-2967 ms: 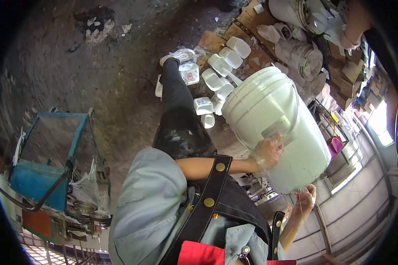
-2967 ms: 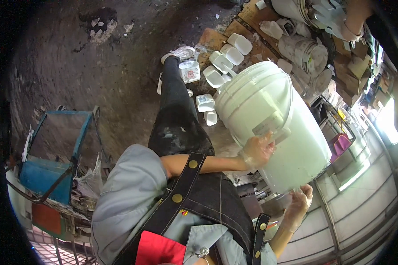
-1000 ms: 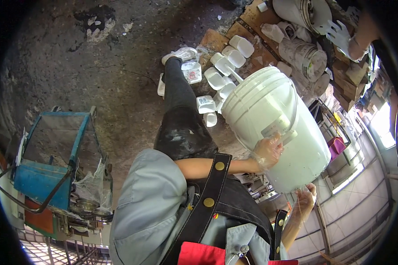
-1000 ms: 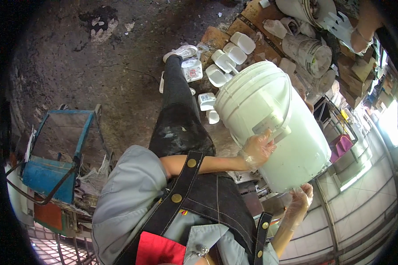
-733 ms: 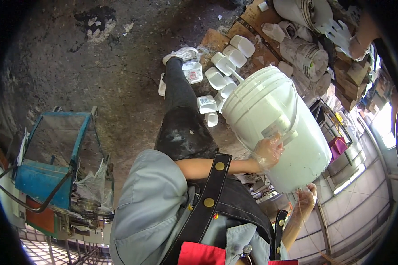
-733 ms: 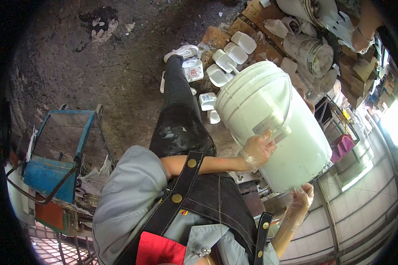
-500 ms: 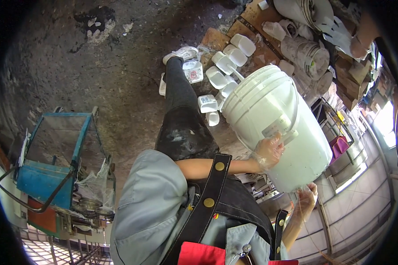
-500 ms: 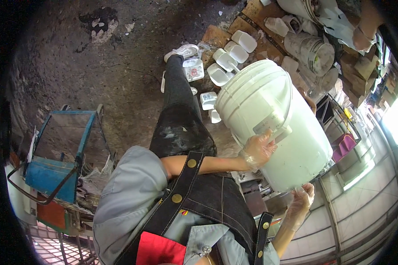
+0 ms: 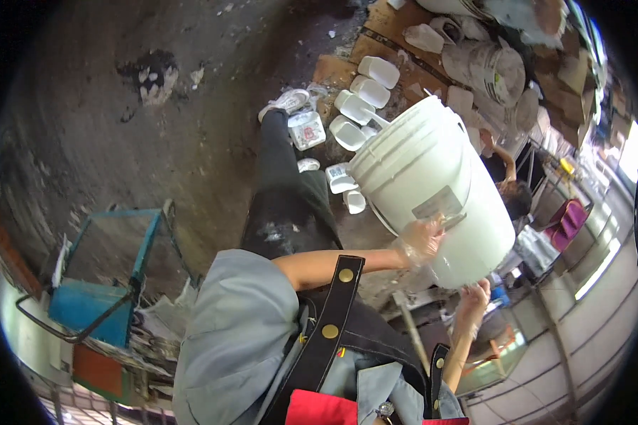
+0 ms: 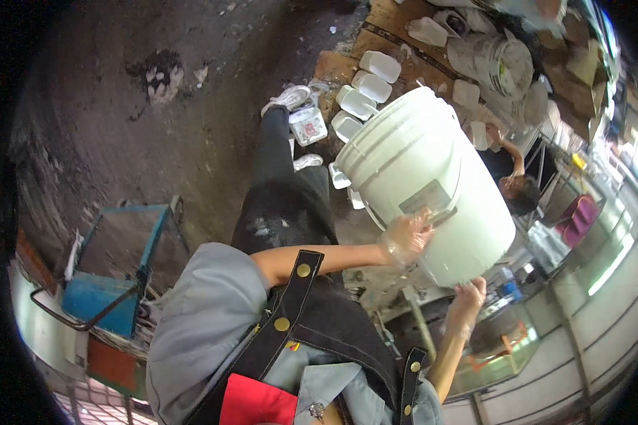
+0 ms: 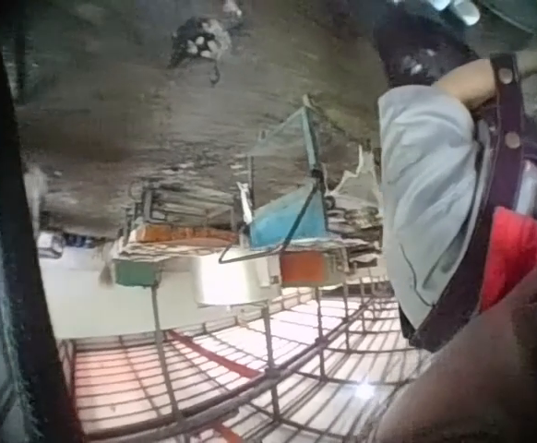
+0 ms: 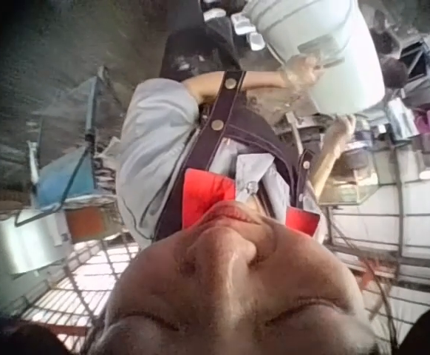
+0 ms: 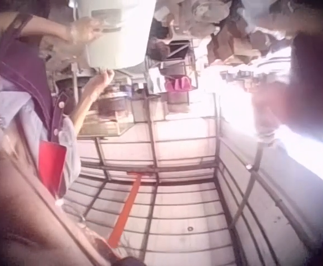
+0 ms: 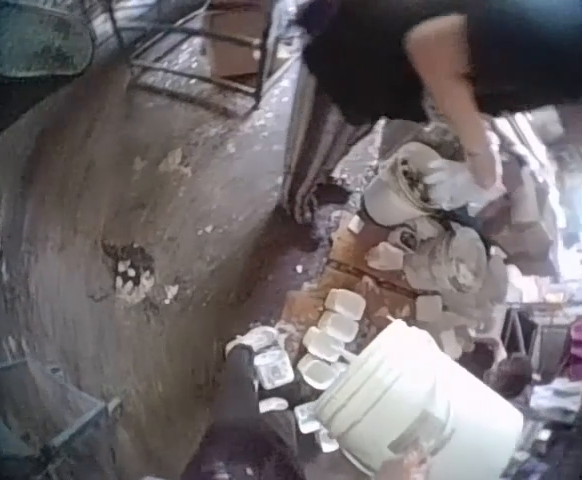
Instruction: Mix sealant using an electric mixer in a bucket and apply it to circular metal frames.
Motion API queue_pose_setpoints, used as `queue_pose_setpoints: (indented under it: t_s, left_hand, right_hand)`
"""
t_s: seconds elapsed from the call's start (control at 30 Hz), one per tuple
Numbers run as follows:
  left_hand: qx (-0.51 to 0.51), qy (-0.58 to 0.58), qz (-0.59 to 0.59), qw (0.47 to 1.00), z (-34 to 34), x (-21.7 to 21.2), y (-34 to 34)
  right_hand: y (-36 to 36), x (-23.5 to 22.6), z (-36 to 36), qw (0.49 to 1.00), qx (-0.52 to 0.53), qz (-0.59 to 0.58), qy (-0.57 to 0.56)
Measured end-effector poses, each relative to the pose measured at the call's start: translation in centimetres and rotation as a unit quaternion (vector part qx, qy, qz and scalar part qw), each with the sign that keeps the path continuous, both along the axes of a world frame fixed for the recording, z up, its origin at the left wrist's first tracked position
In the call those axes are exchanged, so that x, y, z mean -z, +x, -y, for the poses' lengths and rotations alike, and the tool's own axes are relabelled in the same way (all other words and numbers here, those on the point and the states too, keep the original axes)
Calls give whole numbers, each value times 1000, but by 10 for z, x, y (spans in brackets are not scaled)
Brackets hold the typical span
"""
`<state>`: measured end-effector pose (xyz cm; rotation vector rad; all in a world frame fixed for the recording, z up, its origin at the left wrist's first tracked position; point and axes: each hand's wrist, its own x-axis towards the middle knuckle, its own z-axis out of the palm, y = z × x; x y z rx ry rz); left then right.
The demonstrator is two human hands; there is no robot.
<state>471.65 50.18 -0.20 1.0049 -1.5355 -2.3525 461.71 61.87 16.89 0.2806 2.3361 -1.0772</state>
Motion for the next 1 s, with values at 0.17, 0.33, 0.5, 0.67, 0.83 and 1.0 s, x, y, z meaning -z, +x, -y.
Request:
queue_pose_setpoints:
  t_s: [0.17,0.33,0.5,0.67,0.83,1.0]
  left_hand:
    - [85,-208,-73,972,-69,79,-27]
    - [265,-223,-73,935,-68,121,-57]
    - [374,6,87,923,57,35,-35]
    - [252,-174,227,925,137,-89,19]
    - [189,-245,361,880,219,-65,78]
    - [369,-523,357,680,350,131,177]
  right_hand:
    - [0,161,-171,996,73,14,-39]
    - [35,333,-300,862,430,225,-146]
    - [128,422,-280,803,537,199,-165]
    - [163,466,-198,861,372,337,-84]
    - [154,499,-158,940,239,235,-60]
    - [88,526,-108,993,-89,77,10]
